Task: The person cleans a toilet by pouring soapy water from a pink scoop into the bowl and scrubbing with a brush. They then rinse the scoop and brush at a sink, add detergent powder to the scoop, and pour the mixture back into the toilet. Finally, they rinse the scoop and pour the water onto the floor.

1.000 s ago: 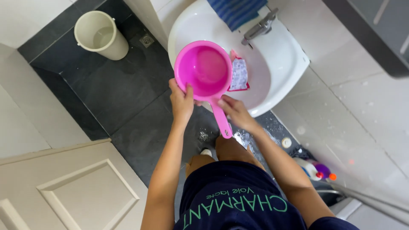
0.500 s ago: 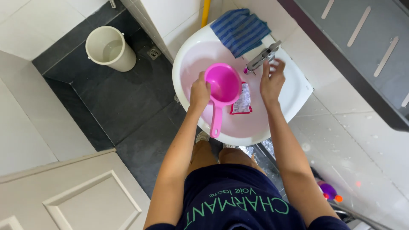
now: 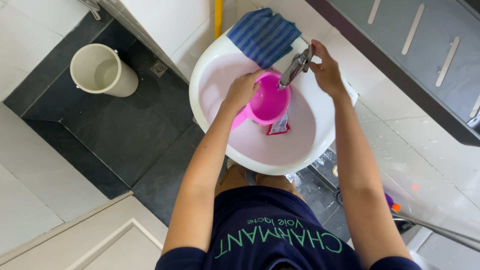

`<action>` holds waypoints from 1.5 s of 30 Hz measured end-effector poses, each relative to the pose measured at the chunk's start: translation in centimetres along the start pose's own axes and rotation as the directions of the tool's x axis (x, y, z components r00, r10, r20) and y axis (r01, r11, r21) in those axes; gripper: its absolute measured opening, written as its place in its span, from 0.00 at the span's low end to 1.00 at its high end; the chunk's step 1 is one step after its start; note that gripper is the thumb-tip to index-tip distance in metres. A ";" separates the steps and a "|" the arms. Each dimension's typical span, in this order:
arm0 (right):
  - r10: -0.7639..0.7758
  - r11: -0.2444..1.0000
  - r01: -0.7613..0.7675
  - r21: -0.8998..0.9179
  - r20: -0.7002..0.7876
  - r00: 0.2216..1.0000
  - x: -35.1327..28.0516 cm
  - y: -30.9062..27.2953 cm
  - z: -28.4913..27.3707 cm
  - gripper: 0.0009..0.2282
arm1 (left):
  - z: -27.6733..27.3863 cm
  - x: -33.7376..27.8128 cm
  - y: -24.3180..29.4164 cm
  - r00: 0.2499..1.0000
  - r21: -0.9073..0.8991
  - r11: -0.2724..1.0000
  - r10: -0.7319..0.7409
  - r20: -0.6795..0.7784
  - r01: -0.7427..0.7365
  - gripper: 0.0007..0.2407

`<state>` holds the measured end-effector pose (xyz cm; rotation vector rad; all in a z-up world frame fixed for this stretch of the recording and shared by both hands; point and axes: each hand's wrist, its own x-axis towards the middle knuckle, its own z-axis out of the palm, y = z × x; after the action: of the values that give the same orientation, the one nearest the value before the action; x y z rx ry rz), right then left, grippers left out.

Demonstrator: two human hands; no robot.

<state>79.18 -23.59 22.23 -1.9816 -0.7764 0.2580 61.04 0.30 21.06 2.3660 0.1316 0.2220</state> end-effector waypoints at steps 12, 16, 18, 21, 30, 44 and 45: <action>0.156 0.976 -0.180 0.122 0.183 0.971 0.8 -0.6 1.0 0.40 | 2.0 1.9 0.2 0.999 0.167 0.985 0.031 0.027 -0.035 0.15; 0.217 0.961 -0.234 0.149 0.126 0.968 1.1 -1.5 0.2 0.36 | 2.3 1.6 0.3 0.999 0.190 0.981 0.035 0.001 -0.035 0.14; 0.192 0.963 -0.217 0.161 0.157 0.969 1.3 -1.1 -0.5 0.34 | 2.3 1.7 0.4 0.999 0.194 0.980 0.034 0.005 -0.035 0.14; 0.185 0.974 -0.206 0.095 0.192 0.964 1.3 -3.2 -1.3 0.31 | 2.8 1.8 0.2 1.000 0.181 0.983 0.027 0.007 -0.028 0.14; 0.275 0.958 -0.285 0.034 0.176 0.945 1.6 -5.4 -1.1 0.24 | 2.9 1.9 0.4 1.000 0.196 0.980 0.019 -0.008 -0.017 0.14; 0.143 0.990 -0.143 0.004 -0.110 0.984 1.7 -0.9 2.5 0.18 | 3.8 2.1 0.3 0.998 0.250 0.968 0.027 -0.063 -0.010 0.13; 0.133 0.991 -0.131 0.022 -0.115 0.984 1.8 -1.1 2.5 0.18 | 3.8 2.3 0.3 0.996 0.252 0.968 0.045 -0.081 -0.023 0.13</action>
<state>78.92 -20.39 22.12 -2.0183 -0.5685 0.2233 64.03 -2.10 18.82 2.6126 0.1692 0.3419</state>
